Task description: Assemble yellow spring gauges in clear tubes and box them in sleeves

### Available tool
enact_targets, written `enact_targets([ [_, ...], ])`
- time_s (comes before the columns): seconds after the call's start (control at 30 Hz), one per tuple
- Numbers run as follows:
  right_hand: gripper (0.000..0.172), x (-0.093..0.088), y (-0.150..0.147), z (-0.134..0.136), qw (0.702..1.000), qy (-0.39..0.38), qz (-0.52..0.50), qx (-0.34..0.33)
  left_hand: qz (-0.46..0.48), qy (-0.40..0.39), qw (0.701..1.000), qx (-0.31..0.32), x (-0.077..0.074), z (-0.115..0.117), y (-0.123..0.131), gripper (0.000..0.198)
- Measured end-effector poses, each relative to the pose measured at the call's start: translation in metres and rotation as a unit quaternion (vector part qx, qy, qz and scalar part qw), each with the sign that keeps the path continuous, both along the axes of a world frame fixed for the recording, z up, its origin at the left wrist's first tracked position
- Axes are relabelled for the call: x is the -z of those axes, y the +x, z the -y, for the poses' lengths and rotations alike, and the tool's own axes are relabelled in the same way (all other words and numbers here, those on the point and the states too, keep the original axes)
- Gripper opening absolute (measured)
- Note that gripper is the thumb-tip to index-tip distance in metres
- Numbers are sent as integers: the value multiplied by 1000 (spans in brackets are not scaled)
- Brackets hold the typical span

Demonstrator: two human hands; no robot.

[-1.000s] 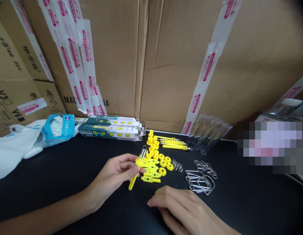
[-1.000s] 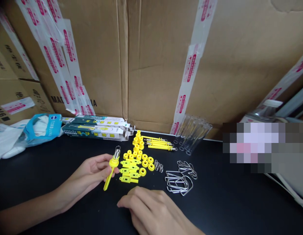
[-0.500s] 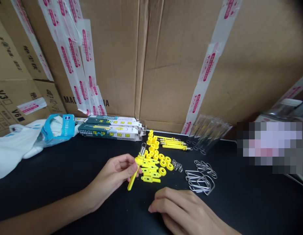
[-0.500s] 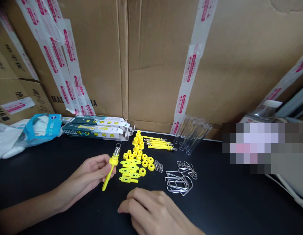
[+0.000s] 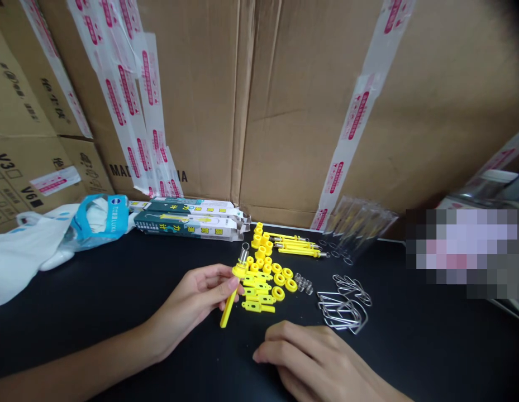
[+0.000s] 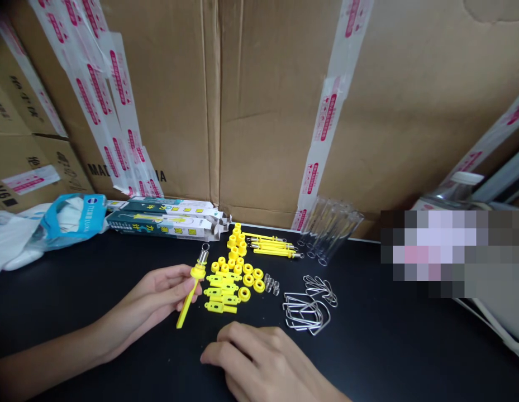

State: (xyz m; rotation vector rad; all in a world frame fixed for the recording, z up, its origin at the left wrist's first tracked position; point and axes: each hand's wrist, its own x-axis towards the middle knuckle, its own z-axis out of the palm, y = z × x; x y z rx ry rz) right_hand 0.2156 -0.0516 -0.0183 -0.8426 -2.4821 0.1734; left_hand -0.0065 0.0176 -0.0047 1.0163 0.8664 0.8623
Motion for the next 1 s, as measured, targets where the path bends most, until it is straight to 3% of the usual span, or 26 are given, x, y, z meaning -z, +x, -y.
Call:
enact_targets([
  [0.47,29,1,2,0,1000,-20,14,-4,25,10,1000,3,3,-2,2,32],
  [0.8,29,-1,0,0,999,-29,13,3,15,-4,1000,27,-1,0,1,53],
  [0.9,30,-8,3,-2,999,-37,16,0,2,1,1000,24,-1,0,1,54],
  [1.0,31,-22,24,-14,997,-68,-22,25,-7,17,1000,25,2,-1,0,51],
])
